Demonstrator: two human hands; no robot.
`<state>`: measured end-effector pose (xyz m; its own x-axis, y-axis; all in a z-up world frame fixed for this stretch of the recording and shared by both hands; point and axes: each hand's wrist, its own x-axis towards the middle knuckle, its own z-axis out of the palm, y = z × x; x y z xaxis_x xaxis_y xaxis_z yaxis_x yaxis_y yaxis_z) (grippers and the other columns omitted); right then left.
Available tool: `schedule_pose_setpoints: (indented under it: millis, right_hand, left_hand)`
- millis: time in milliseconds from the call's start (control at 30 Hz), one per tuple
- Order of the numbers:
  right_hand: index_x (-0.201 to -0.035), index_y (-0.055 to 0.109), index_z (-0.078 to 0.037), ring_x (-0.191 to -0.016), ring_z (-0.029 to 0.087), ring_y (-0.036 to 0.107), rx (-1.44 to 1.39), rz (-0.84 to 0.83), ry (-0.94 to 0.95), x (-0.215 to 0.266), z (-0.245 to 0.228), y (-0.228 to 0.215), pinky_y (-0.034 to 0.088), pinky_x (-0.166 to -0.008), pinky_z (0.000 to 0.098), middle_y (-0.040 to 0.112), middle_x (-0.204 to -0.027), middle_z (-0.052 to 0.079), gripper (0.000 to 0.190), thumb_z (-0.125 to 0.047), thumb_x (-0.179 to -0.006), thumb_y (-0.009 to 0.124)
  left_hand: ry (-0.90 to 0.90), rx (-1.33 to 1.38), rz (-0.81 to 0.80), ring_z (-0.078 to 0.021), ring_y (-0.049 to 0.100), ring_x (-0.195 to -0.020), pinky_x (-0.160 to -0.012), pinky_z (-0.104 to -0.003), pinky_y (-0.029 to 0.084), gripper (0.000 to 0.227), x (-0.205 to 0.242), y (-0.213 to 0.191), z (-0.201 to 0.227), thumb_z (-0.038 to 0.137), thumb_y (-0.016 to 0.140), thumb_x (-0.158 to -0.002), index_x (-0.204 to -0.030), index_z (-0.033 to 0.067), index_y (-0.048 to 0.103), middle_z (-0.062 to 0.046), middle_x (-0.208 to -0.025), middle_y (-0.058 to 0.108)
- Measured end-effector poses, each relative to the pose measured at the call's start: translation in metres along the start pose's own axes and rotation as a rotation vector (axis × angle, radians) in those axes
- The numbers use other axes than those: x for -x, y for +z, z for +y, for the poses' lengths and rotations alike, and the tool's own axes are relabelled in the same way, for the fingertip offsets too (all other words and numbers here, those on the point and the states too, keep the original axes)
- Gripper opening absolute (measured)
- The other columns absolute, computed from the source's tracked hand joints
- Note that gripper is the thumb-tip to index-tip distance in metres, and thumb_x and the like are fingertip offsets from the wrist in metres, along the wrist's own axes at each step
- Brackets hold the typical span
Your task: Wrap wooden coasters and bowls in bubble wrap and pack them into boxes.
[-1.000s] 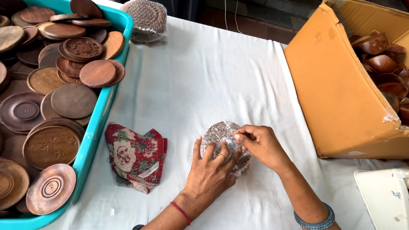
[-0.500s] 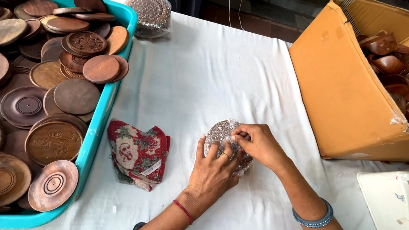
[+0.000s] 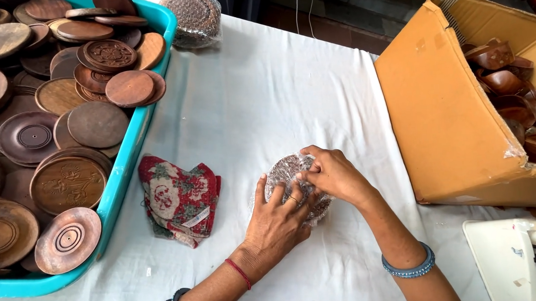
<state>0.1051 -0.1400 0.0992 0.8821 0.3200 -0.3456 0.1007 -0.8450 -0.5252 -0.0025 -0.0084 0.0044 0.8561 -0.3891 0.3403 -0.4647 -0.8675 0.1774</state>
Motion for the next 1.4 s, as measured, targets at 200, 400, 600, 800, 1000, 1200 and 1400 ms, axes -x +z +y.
schedule_pose_setpoints:
  millis: [200, 400, 600, 800, 1000, 1200, 1400]
  right_hand:
    - [-0.141, 0.054, -0.001, -0.052, 0.015, 0.064, -0.034, 0.001, 0.008, -0.012, 0.006, 0.002, 0.051, -0.046, 0.0309, 0.069, -0.069, 0.010, 0.063, -0.027, -0.087, 0.075]
    - [-0.142, 0.051, -0.001, -0.055, 0.020, 0.070, 0.166, 0.054, -0.056, -0.008, 0.000, 0.003, 0.056, -0.054, 0.0337, 0.071, -0.066, 0.013, 0.070, -0.036, -0.086, 0.075]
    - [-0.131, 0.060, -0.002, -0.062, 0.023, 0.072, 0.461, 0.234, -0.119, 0.002, 0.005, 0.019, 0.058, -0.060, 0.0387, 0.070, -0.062, 0.011, 0.059, -0.045, -0.093, 0.069]
    - [-0.130, 0.062, -0.002, -0.058, 0.024, 0.072, 0.482, 0.303, -0.139, 0.009, 0.005, 0.021, 0.058, -0.055, 0.0398, 0.068, -0.059, 0.011, 0.058, -0.047, -0.093, 0.065]
    - [-0.126, 0.066, -0.006, -0.057, 0.020, 0.070, 0.446, 0.271, 0.028, 0.016, 0.019, 0.018, 0.055, -0.056, 0.0342, 0.069, -0.058, 0.010, 0.065, -0.059, -0.089, 0.068]
    - [-0.131, 0.066, -0.007, -0.046, 0.017, 0.060, 0.135, 0.314, 0.088, 0.027, 0.055, 0.020, 0.049, -0.050, 0.0378, 0.060, -0.052, 0.006, 0.075, -0.059, -0.078, 0.074]
    - [-0.136, 0.060, -0.008, -0.060, 0.016, 0.064, -0.012, 0.368, 0.043, 0.041, 0.082, 0.019, 0.053, -0.059, 0.0297, 0.068, -0.071, 0.004, 0.071, -0.047, -0.080, 0.078]
  left_hand:
    - [0.002, -0.029, -0.015, -0.0317, 0.048, -0.125, -0.114, -0.071, 0.025, 0.068, 0.000, -0.001, 0.000, 0.050, 0.072, -0.084, -0.145, 0.0316, 0.051, -0.012, -0.136, 0.050]
    - [-0.005, -0.050, 0.004, -0.0317, 0.048, -0.126, -0.113, -0.071, 0.025, 0.068, -0.001, -0.003, 0.001, 0.052, 0.071, -0.084, -0.146, 0.0293, 0.052, -0.012, -0.136, 0.051]
    - [-0.018, -0.003, 0.016, -0.0325, 0.047, -0.128, -0.114, -0.072, 0.024, 0.066, 0.001, -0.001, 0.001, 0.055, 0.071, -0.086, -0.143, 0.0267, 0.054, -0.012, -0.134, 0.052]
    - [-0.027, -0.006, -0.061, -0.0316, 0.046, -0.129, -0.115, -0.071, 0.023, 0.066, -0.001, -0.007, 0.001, 0.054, 0.073, -0.082, -0.140, 0.0277, 0.056, -0.012, -0.135, 0.052]
    - [-0.031, 0.005, 0.006, -0.0294, 0.047, -0.128, -0.114, -0.072, 0.024, 0.065, 0.000, -0.004, 0.001, 0.050, 0.075, -0.082, -0.141, 0.0303, 0.057, -0.009, -0.133, 0.054]
    - [-0.028, -0.006, -0.020, -0.0297, 0.048, -0.127, -0.115, -0.071, 0.024, 0.066, -0.001, -0.007, 0.001, 0.052, 0.074, -0.081, -0.141, 0.0312, 0.056, -0.010, -0.136, 0.053]
    - [-0.039, -0.016, -0.047, -0.0295, 0.048, -0.126, -0.114, -0.071, 0.023, 0.066, -0.002, -0.008, 0.001, 0.054, 0.074, -0.081, -0.141, 0.0318, 0.056, -0.011, -0.137, 0.053]
